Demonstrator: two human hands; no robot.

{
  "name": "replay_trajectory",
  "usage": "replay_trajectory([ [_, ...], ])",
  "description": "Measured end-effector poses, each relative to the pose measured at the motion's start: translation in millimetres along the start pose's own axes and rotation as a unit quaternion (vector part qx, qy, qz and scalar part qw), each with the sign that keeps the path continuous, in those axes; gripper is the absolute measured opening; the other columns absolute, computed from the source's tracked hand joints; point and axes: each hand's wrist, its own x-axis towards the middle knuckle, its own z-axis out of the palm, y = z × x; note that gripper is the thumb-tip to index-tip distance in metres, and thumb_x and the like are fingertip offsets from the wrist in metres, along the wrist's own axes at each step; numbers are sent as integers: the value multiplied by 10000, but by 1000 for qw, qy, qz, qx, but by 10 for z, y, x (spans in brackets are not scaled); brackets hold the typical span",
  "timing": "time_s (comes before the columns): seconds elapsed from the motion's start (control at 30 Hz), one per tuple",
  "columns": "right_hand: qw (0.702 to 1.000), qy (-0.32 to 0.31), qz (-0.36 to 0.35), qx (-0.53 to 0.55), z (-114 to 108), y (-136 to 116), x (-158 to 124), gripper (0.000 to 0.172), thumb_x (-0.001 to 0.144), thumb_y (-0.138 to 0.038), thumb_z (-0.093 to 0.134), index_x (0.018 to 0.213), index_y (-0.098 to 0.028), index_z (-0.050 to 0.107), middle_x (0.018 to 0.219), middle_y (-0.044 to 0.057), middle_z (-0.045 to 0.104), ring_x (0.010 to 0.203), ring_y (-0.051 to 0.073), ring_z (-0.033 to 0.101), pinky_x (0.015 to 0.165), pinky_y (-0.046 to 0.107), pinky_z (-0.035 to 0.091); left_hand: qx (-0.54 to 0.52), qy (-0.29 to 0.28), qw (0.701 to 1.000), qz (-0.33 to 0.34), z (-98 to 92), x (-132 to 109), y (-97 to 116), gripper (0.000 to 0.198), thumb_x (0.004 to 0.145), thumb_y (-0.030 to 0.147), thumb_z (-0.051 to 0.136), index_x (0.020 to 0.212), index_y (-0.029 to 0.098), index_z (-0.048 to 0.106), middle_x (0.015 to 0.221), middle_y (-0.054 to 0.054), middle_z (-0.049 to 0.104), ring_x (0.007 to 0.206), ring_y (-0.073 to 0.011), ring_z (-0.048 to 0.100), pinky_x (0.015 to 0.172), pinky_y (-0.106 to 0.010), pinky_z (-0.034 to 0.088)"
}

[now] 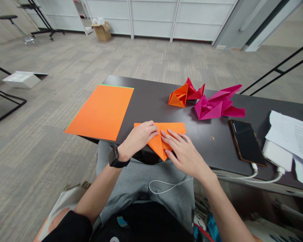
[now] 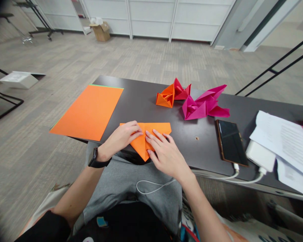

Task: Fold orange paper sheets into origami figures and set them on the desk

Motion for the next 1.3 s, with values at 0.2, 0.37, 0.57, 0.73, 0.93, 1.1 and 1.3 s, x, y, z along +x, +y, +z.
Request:
replay_trajectory([
  [0.2,1000,-1,-7,-1,-5,-5,2,438,1009,-292,411,1427,-204,508,1537,89,465,1428,308,398,1105,532,335,-3,5,1000,-2,11,-1,-9,185,993,208,509,864,164,634,932,-36,606,899,-181,620,860,-312,500],
  [0.37,1000,1,4,16,-7,8,8,449,997,-301,435,1430,-187,480,1512,111,499,1423,301,406,1106,526,328,-6,2,1000,-3,2,-4,2,192,995,204,505,865,158,638,936,-38,607,902,-183,618,857,-310,497],
  [0.57,1000,4,3,27,8,20,-1,499,998,-321,442,1478,-191,407,1524,115,484,1434,292,393,1112,522,317,-1,8,1000,3,2,2,3,180,994,202,508,874,157,635,929,-36,595,892,-179,612,848,-303,495],
  [0.73,1000,1,4,22,7,23,-5,505,1009,-332,428,1496,-202,395,1527,100,482,1438,289,388,1110,524,326,-4,1,1000,-1,5,10,-5,196,1000,211,498,870,161,636,926,-36,597,895,-182,614,851,-309,498],
  [0.93,1000,-4,-13,9,-6,27,-2,470,1016,-313,412,1480,-246,455,1531,87,474,1433,309,394,1096,555,340,-6,3,1000,-10,1,7,10,196,1001,206,491,874,160,634,934,-41,607,899,-185,619,863,-320,500],
  [1.1,1000,-13,-14,6,-20,17,0,458,1029,-321,393,1478,-258,460,1524,66,483,1437,309,387,1099,560,337,-3,4,1000,-8,4,11,7,186,993,204,507,860,158,628,923,-38,604,896,-185,620,855,-315,502],
  [1.3,1000,-17,-8,-5,-24,-3,10,432,1029,-298,382,1437,-248,515,1531,54,477,1431,311,393,1093,561,342,-2,7,1000,-15,5,14,12,189,992,199,507,861,159,636,927,-39,613,893,-185,624,856,-316,504],
])
